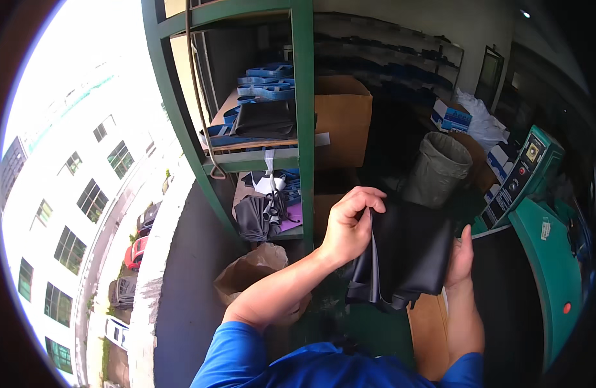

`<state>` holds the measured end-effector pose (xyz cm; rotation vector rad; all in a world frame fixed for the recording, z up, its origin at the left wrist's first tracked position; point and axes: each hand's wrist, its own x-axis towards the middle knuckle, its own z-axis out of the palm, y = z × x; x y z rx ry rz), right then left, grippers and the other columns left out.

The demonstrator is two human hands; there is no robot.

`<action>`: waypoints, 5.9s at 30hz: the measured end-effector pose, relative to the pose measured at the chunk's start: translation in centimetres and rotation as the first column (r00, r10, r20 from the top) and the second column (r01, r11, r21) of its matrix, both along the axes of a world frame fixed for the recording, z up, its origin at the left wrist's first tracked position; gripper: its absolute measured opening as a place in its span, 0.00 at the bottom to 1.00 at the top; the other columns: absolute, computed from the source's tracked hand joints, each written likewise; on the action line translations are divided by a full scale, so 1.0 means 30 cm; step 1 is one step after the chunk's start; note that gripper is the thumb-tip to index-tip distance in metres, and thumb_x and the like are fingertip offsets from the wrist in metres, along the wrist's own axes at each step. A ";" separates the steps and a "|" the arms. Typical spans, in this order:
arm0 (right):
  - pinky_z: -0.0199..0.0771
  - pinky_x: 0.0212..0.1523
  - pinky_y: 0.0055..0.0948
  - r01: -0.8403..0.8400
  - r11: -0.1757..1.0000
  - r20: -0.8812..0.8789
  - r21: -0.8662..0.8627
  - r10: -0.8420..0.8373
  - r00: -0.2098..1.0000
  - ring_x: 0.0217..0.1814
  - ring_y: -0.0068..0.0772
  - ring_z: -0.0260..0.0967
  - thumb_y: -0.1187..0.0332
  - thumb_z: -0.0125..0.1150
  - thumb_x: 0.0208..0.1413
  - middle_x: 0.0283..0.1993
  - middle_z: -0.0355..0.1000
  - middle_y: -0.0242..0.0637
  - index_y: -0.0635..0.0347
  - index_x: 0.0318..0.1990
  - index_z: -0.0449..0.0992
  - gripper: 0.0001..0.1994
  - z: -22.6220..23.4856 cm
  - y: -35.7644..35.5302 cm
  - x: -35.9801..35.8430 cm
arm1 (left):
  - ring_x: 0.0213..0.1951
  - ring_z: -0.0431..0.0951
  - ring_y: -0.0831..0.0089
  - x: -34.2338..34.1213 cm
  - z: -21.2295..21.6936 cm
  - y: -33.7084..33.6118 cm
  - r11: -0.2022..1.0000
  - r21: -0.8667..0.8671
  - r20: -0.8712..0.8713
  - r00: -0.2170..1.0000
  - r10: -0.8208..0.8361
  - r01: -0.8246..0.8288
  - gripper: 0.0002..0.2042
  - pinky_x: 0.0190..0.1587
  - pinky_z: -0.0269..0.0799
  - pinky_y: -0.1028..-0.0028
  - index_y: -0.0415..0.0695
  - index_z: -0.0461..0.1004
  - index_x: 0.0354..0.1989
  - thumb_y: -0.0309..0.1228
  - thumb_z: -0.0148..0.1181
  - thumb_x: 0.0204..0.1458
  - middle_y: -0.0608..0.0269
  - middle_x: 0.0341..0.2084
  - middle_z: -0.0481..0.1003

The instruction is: Repair a handheld controller using a screwdriver and then use a die-cutting machine to cut material into specific shapes.

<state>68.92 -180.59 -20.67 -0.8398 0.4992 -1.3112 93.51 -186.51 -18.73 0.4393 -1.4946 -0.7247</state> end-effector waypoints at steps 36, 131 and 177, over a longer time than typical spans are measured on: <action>0.68 0.60 0.36 0.030 0.877 -0.768 -0.480 -0.436 0.468 0.60 0.47 0.68 0.58 0.67 0.50 0.58 0.68 0.57 0.74 0.63 0.59 0.38 0.297 -1.202 0.685 | 0.36 0.76 0.79 0.245 -0.741 0.122 0.532 0.841 0.091 0.995 0.041 -0.099 0.07 0.43 0.73 0.78 0.36 0.73 0.43 0.21 0.59 0.57 0.64 0.34 0.77; 0.63 0.25 0.39 0.872 -0.309 -0.923 -0.380 0.058 -0.381 0.20 0.35 0.60 0.46 0.56 0.62 0.17 0.63 0.41 0.63 0.27 0.72 0.25 0.163 3.081 -0.399 | 0.64 0.61 0.48 -1.555 0.306 2.276 0.001 -0.582 0.757 0.542 -0.366 0.813 0.30 0.66 0.56 0.54 0.44 0.68 0.60 0.41 0.67 0.49 0.44 0.58 0.67; 0.77 0.43 0.39 0.950 -0.251 -0.925 0.188 -0.369 0.086 0.28 0.42 0.78 0.57 0.44 0.65 0.19 0.75 0.47 0.71 0.28 0.76 0.24 -0.171 3.111 -1.252 | 0.58 0.70 0.69 -2.142 -0.414 2.301 0.262 0.693 0.151 0.219 -0.964 0.672 0.20 0.64 0.60 0.71 0.38 0.67 0.62 0.33 0.52 0.63 0.58 0.57 0.71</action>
